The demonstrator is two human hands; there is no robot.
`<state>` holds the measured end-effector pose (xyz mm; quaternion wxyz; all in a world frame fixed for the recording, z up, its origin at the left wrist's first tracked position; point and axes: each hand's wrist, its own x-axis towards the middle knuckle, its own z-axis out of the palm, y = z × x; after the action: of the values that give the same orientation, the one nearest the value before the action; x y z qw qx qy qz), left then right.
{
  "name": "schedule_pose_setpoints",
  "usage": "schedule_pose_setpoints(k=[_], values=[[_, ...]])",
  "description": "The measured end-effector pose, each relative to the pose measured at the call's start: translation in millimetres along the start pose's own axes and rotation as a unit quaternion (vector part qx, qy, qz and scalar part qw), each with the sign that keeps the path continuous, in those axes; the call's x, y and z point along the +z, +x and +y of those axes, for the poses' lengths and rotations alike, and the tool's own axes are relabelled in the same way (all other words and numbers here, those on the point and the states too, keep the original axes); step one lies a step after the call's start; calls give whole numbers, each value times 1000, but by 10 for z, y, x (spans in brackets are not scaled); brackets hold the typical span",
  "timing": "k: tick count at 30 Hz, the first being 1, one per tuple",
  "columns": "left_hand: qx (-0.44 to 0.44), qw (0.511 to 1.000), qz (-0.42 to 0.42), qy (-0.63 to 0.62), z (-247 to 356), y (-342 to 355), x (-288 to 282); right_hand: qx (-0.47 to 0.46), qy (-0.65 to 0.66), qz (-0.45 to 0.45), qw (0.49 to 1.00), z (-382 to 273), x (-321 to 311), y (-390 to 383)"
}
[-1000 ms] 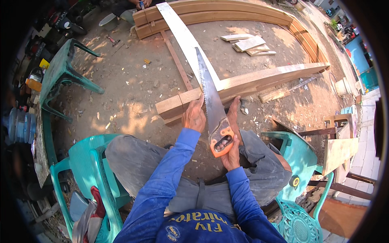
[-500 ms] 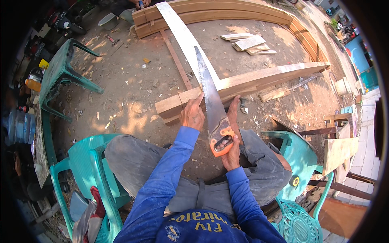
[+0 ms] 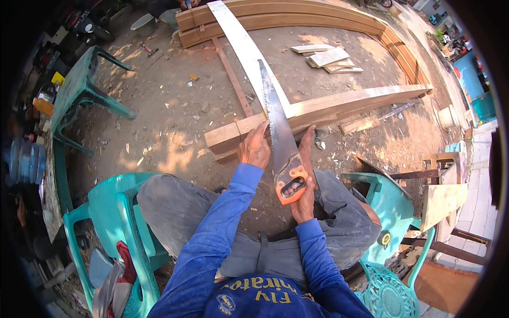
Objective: The person saws a piece of lumber while another person holds it, then switches to a different saw to continue cutting the wood before using a measuring tape.
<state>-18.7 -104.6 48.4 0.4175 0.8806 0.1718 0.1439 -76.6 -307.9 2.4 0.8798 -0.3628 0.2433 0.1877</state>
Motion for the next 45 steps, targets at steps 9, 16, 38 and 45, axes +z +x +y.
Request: schedule_pose_setpoints(k=[9, 16, 38, 45], values=[[13, 1000, 26, 8, -61, 12, 81, 3, 6, -12, 1000, 5, -16, 17], [-2, 1000, 21, -4, -40, 31, 97, 6, -2, -7, 1000, -10, -4, 11], [12, 1000, 18, -21, -101, 60, 112, 22, -7, 12, 1000, -5, -10, 17], [-86, 955, -44, -281, -169, 92, 191, 31, -4, 39, 999, -24, 53, -52]])
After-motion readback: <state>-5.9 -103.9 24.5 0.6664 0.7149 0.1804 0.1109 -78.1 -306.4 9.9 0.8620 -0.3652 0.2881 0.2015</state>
